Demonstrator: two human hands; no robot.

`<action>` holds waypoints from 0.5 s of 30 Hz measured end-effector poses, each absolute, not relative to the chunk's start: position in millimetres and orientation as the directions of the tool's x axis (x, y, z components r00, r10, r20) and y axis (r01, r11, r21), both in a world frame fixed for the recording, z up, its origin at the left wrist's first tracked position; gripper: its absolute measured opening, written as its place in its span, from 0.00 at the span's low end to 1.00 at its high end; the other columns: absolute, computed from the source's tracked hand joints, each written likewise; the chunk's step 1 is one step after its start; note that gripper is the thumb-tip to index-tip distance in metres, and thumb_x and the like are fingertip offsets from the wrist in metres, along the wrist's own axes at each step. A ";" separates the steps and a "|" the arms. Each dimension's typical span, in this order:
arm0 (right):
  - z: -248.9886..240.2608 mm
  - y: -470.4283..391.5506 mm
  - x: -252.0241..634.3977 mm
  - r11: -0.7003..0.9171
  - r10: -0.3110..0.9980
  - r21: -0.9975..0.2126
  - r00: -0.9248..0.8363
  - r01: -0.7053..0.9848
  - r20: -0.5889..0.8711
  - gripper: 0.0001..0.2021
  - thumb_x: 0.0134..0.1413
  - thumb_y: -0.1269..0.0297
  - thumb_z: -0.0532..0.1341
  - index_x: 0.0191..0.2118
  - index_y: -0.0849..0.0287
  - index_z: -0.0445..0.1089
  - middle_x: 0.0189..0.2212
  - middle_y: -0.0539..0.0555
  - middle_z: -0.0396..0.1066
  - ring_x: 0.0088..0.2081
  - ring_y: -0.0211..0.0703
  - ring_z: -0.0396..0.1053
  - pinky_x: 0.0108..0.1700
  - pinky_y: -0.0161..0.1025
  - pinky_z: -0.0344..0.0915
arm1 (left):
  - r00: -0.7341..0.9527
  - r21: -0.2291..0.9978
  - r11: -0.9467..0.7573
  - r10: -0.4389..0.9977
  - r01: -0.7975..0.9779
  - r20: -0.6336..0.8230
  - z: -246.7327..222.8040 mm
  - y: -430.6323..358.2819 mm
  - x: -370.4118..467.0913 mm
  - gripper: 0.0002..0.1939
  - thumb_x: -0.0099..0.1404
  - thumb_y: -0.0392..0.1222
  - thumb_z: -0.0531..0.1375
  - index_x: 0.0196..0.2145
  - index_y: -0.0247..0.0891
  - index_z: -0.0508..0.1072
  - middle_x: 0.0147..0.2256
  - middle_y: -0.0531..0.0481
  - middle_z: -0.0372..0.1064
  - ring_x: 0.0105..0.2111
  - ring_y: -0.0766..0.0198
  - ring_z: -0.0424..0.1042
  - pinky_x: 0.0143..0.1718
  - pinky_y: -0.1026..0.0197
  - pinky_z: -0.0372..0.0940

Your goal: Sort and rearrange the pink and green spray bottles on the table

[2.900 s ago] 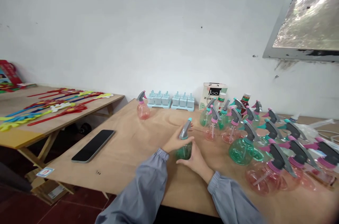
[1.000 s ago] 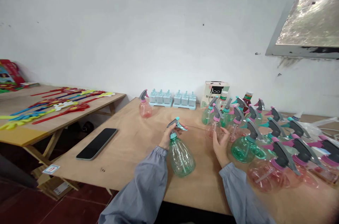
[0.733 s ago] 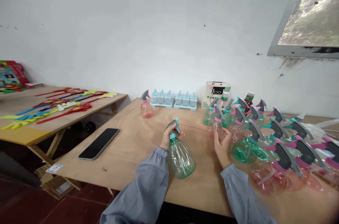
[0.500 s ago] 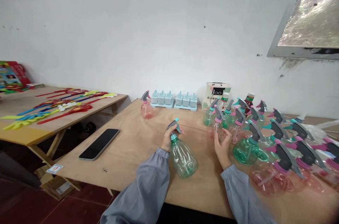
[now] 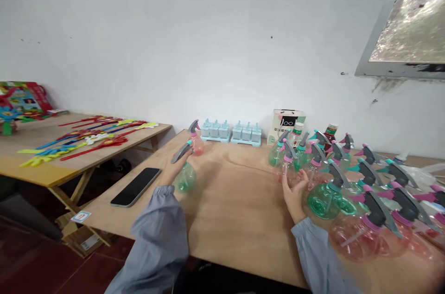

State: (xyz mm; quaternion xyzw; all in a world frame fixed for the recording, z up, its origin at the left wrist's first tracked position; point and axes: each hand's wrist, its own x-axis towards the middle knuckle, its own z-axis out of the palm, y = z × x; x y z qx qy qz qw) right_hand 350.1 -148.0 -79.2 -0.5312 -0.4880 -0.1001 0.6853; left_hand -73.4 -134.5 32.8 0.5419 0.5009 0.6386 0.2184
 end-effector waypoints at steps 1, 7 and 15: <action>-80.2 -147.0 350.5 0.414 0.390 -0.633 0.501 0.654 0.773 0.35 0.55 0.47 0.62 0.61 0.60 0.52 0.57 0.67 0.58 0.60 0.58 0.59 0.62 0.62 0.57 | -0.330 0.867 -0.404 0.808 0.292 0.488 28.9 -127.2 -82.1 0.28 0.55 0.60 0.67 0.46 0.37 0.78 0.47 0.44 0.78 0.54 0.47 0.73 0.61 0.46 0.64; -86.5 -140.7 352.1 0.382 0.460 -0.667 0.495 0.639 0.737 0.41 0.50 0.39 0.63 0.62 0.62 0.54 0.58 0.69 0.59 0.61 0.62 0.58 0.62 0.62 0.56 | -0.441 0.813 -0.260 0.734 0.520 0.517 -6.6 -108.2 -106.0 0.26 0.58 0.57 0.65 0.47 0.36 0.74 0.46 0.42 0.76 0.51 0.47 0.74 0.58 0.44 0.66; -93.9 -130.2 357.6 0.381 0.489 -0.676 0.483 0.631 0.726 0.43 0.46 0.38 0.65 0.60 0.63 0.56 0.56 0.69 0.60 0.60 0.63 0.59 0.61 0.62 0.56 | -0.441 0.697 -0.010 0.768 0.717 0.464 -54.2 -101.9 -118.9 0.47 0.52 0.58 0.70 0.61 0.36 0.57 0.59 0.30 0.65 0.61 0.33 0.64 0.60 0.30 0.56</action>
